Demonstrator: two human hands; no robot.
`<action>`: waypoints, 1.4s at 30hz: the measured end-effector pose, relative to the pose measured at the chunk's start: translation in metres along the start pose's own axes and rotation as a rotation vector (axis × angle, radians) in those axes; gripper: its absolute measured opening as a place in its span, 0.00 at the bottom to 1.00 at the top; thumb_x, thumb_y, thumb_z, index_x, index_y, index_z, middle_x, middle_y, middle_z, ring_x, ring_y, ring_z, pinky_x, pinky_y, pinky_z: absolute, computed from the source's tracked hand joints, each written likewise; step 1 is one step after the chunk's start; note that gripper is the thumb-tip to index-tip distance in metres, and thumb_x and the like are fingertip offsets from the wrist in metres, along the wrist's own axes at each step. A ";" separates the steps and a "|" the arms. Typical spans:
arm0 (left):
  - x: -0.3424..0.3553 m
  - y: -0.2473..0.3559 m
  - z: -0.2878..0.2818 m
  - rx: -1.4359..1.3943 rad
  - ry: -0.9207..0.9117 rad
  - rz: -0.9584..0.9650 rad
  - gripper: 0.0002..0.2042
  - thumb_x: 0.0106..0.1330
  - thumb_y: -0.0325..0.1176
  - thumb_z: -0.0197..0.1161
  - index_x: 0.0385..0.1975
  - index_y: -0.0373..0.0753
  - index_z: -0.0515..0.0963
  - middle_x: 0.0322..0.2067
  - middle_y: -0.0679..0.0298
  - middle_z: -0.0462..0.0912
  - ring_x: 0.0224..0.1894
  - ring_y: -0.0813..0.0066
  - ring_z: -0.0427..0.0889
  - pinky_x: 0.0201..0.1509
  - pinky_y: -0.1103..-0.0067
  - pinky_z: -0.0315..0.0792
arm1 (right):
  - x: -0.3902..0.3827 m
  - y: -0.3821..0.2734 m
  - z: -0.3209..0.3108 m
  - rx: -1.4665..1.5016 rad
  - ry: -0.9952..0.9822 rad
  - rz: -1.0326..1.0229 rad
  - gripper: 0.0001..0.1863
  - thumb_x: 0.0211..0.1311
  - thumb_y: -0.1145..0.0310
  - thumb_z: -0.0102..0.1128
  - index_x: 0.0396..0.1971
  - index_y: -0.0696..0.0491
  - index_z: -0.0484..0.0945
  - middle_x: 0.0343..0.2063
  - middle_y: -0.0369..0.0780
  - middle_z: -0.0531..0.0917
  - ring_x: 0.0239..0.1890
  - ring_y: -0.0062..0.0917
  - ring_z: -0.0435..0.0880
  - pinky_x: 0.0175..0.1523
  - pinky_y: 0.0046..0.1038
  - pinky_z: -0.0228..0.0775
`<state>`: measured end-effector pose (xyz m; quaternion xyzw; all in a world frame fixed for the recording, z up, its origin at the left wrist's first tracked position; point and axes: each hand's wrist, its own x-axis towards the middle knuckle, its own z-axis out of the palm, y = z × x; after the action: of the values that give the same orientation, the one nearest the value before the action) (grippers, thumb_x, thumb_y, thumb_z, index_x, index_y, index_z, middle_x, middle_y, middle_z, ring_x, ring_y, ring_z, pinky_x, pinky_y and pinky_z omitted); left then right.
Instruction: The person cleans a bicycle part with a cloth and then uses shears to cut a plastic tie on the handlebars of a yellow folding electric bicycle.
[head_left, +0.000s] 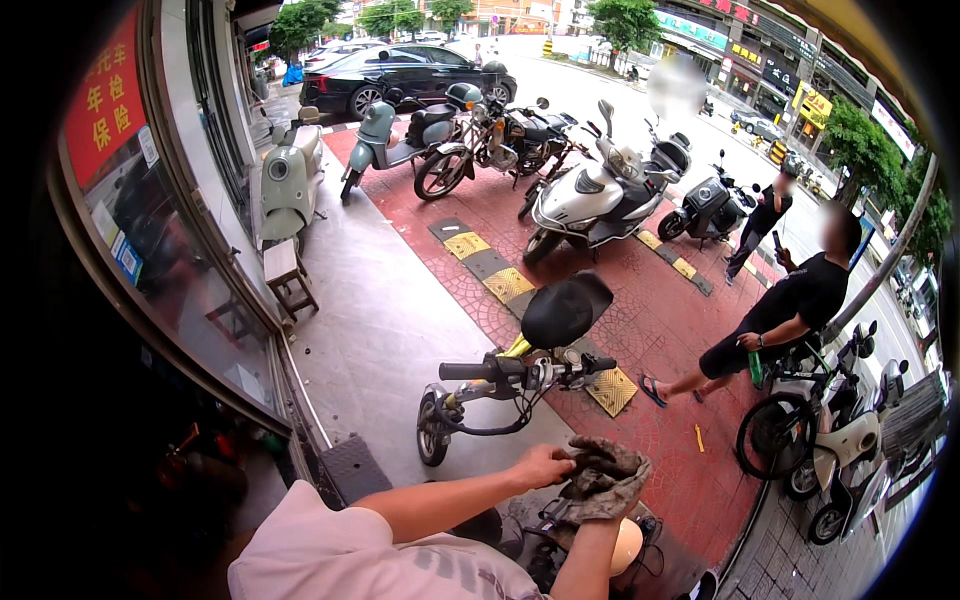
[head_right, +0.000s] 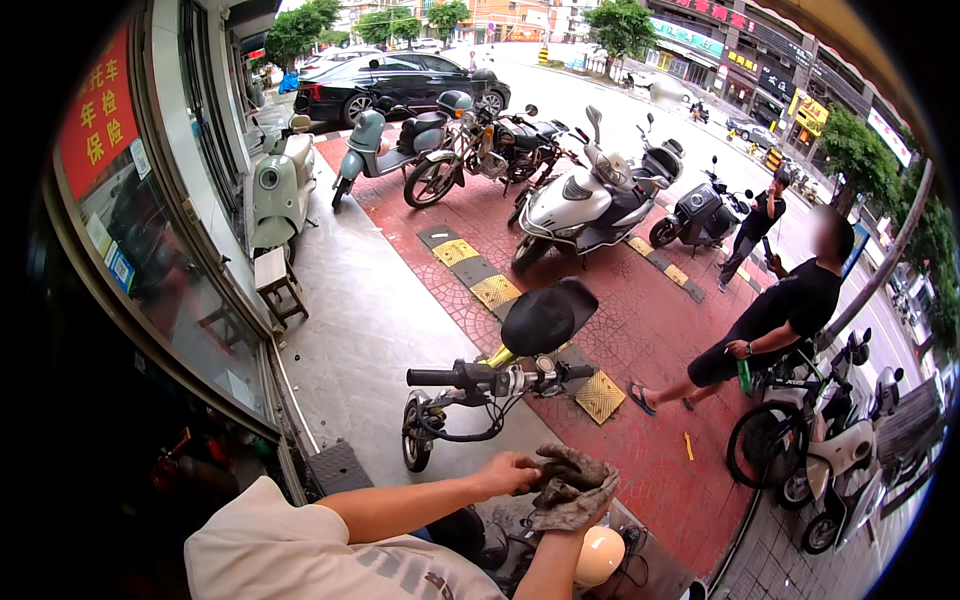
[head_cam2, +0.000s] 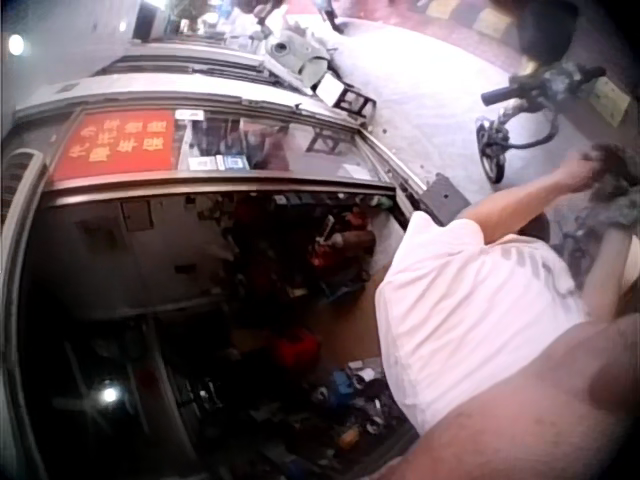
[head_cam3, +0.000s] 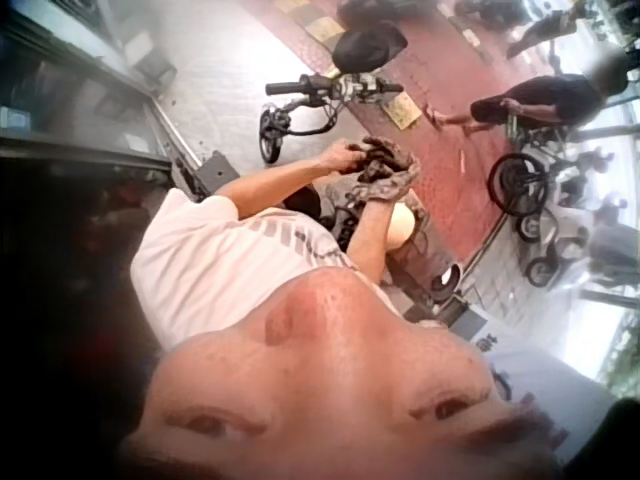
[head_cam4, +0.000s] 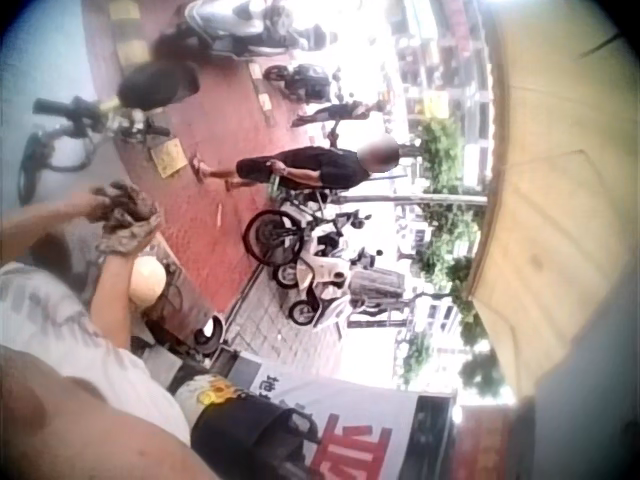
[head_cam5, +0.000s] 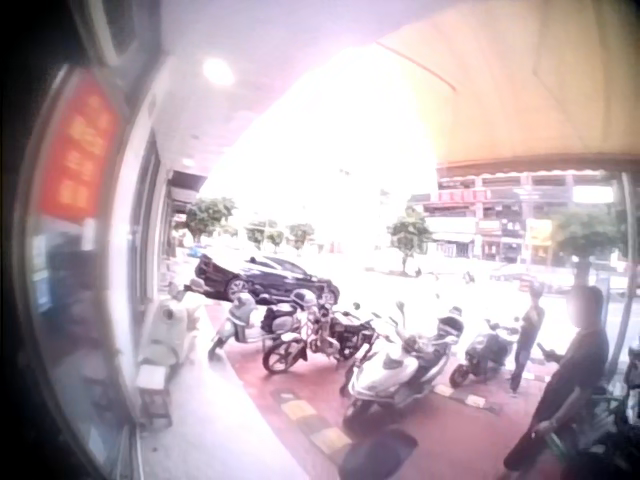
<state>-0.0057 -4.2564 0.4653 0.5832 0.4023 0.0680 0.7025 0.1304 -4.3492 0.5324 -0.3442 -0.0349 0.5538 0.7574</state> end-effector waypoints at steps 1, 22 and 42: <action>0.004 -0.006 -0.003 0.222 0.195 0.104 0.19 0.72 0.45 0.63 0.54 0.37 0.82 0.47 0.57 0.88 0.46 0.68 0.87 0.49 0.69 0.80 | -0.002 -0.004 0.000 -0.031 -0.111 0.058 0.43 0.72 0.37 0.36 0.50 0.68 0.80 0.22 0.48 0.83 0.14 0.30 0.75 0.14 0.24 0.62; 0.039 -0.009 0.069 -0.555 0.024 0.107 0.16 0.80 0.43 0.53 0.39 0.37 0.80 0.35 0.62 0.81 0.37 0.73 0.79 0.41 0.71 0.75 | 0.012 0.060 -0.091 -0.260 0.233 -0.128 0.09 0.68 0.71 0.64 0.43 0.59 0.86 0.36 0.36 0.87 0.38 0.19 0.84 0.46 0.23 0.75; 0.019 -0.037 0.009 -0.466 -0.188 -0.071 0.18 0.68 0.25 0.50 0.52 0.31 0.82 0.43 0.58 0.87 0.43 0.73 0.83 0.51 0.78 0.74 | -0.018 0.081 -0.105 -1.173 0.382 -0.433 0.10 0.61 0.69 0.72 0.32 0.59 0.82 0.26 0.40 0.85 0.30 0.22 0.82 0.39 0.29 0.74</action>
<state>-0.0012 -4.2645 0.4234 0.3948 0.3291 0.0795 0.8541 0.1034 -4.4032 0.4133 -0.7780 -0.2647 0.2066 0.5310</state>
